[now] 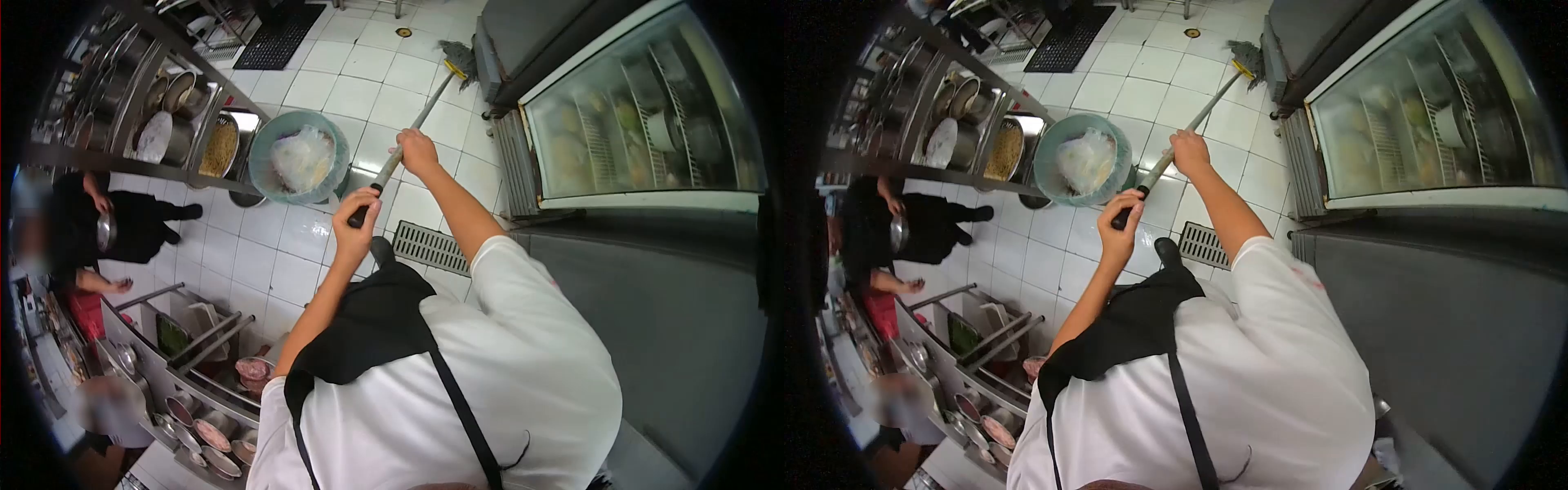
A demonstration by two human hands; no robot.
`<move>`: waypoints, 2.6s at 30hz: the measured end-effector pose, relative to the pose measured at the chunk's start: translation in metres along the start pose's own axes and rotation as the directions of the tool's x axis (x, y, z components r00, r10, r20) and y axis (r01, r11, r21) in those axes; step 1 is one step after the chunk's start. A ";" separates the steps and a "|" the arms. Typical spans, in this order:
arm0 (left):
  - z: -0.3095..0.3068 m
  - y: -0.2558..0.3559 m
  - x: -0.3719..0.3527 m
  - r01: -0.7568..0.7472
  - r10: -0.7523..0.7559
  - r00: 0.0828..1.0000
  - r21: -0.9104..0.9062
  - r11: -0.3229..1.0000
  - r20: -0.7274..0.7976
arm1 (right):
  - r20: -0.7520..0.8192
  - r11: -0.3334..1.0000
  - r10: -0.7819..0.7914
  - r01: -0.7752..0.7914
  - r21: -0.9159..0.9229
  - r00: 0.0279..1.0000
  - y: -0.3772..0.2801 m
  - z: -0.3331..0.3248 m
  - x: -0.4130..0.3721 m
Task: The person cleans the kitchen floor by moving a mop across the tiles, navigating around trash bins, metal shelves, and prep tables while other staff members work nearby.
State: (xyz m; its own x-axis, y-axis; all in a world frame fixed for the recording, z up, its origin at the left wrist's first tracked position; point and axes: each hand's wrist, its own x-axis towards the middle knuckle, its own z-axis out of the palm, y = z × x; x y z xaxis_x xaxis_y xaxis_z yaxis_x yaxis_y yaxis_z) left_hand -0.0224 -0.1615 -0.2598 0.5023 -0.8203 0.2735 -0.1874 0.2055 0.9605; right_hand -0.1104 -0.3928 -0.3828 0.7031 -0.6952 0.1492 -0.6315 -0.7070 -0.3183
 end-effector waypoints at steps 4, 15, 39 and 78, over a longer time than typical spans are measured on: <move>-0.004 0.047 -0.006 -0.063 0.063 0.997 0.002 0.998 -0.038 | -0.203 0.983 -0.083 0.113 0.143 0.976 -0.021 -0.033 -0.022; -0.046 0.274 0.023 -0.627 0.707 0.705 -0.514 0.585 -0.055 | -0.585 0.668 -0.165 0.527 0.526 0.794 -0.171 -0.167 -0.095; -0.071 0.282 0.055 -0.513 0.553 0.738 -0.210 0.832 0.388 | -0.486 0.703 -0.150 0.438 0.559 0.861 -0.160 -0.166 -0.055; -0.117 0.418 0.039 -0.637 0.647 0.711 -0.139 0.758 0.273 | -0.065 0.267 -0.725 0.367 0.891 0.686 -0.237 -0.104 -0.076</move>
State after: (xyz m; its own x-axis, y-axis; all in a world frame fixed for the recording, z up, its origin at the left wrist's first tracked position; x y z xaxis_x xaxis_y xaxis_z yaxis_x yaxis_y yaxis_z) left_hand 0.0180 -0.0452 0.1582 0.0052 -0.5964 0.8027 -0.3445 0.7525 0.5613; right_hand -0.0488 -0.1859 -0.2213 0.9187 0.0275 0.3940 0.3806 -0.3282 -0.8645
